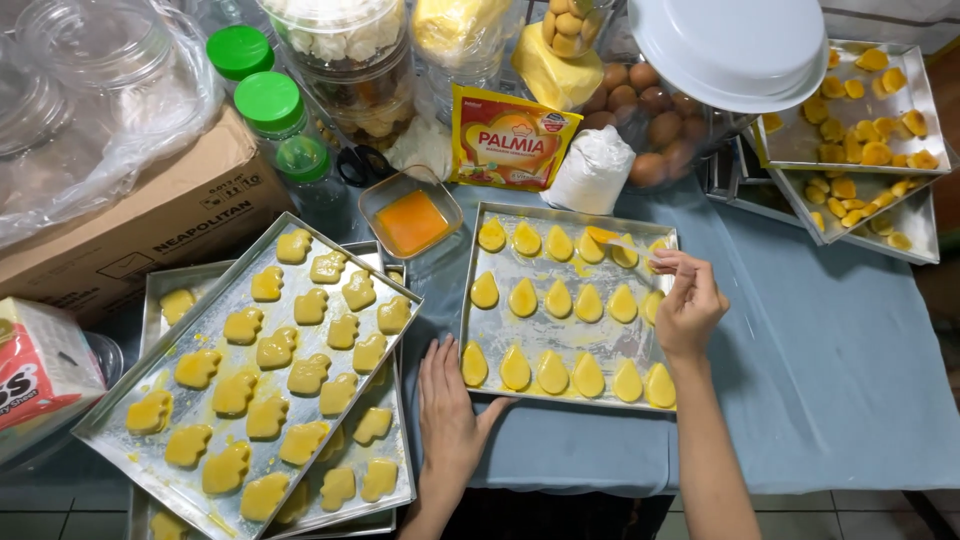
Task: Applying egg wash to shaped cookie dough on baking trays using a pastry brush.
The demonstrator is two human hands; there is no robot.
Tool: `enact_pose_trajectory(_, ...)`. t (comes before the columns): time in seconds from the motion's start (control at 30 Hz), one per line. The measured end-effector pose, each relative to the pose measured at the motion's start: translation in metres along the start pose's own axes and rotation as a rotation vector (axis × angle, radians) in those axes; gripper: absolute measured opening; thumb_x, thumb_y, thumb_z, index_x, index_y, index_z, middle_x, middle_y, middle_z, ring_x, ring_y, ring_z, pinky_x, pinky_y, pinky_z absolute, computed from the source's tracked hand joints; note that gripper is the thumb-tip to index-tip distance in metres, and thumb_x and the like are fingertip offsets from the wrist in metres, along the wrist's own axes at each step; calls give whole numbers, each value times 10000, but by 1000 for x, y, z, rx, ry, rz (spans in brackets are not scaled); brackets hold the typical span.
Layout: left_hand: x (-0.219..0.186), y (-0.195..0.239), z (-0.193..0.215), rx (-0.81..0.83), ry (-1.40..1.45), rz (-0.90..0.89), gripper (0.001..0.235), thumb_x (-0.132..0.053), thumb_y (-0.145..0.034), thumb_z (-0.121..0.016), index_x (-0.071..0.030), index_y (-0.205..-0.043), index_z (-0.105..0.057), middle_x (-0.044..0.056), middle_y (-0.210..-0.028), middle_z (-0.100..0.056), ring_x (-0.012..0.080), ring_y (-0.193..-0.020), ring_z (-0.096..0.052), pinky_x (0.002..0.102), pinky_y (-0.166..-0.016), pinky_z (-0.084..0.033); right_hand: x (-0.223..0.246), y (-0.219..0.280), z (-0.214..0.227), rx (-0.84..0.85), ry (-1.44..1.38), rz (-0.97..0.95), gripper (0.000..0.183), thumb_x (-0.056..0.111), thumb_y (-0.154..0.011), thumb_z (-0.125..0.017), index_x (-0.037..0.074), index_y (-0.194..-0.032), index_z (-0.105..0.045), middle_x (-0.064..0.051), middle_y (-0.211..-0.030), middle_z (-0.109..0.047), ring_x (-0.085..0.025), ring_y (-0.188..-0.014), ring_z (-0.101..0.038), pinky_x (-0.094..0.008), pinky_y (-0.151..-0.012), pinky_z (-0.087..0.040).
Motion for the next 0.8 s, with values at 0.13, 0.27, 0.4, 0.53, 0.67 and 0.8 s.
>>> enact_pose_trajectory(0.13,-4,-9,4,-13,-8,-1,1146,-644,-693,-867,43,-1482,-398,208,-1502,-492,382,-1435,-418,515,-1172,-354,-1,3,5,2,51,-6,416,150,-1173,-340,-112,-967,-588,-238,-968,-713,-317,-859,-721,-366,-750,-603)
enact_pose_trajectory(0.27,2,-22,1,63,-125,-43,1391,-772,-551,-896,36,-1533,-329,196,-1531,-447,391,-1453,-373,526,-1163,-344,-1,8,7,-24,98,12,401,145,-1164,-359,-77,-929,-595,-201,-929,-723,-296,-806,-723,-348,-710,-587)
enact_pose_trajectory(0.4,5,-25,-3,107,-80,-75,1414,-704,-582,-925,55,-1564,-246,213,-1584,-383,399,-1506,-302,535,-1175,-325,-4,10,7,-51,131,31,415,150,-1160,-352,-58,-916,-615,-172,-902,-728,-261,-738,-705,-337,-690,-559)
enact_pose_trajectory(0.53,5,-19,-3,76,-102,-108,1376,-660,-578,-940,50,-1553,-278,204,-1584,-395,386,-1473,-361,506,-1200,-321,-7,13,10,-127,140,24,398,120,-1154,-346,-55,-880,-576,-161,-876,-735,-234,-667,-681,-314,-613,-535)
enact_pose_trajectory(0.67,2,-16,-2,54,-129,-123,1330,-679,-630,-894,69,-1547,-288,219,-1586,-395,377,-1490,-356,495,-1209,-316,-6,14,10,-122,168,56,384,96,-1150,-359,-52,-875,-582,-154,-866,-732,-268,-745,-723,-326,-643,-544)
enact_pose_trajectory(0.8,2,-16,-3,54,-130,-125,1338,-679,-623,-895,73,-1547,-286,218,-1587,-395,371,-1493,-353,487,-1213,-314,-6,14,10,-122,207,59,410,143,-1159,-356,-40,-905,-621,-133,-917,-756,-233,-729,-721,-303,-607,-509)
Point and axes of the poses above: each hand's wrist, its own y-axis away from the middle knuckle, its own z-axis out of the back of the hand, x = y × z, the point moved 2 cm from there along -y, towards the middle knuckle
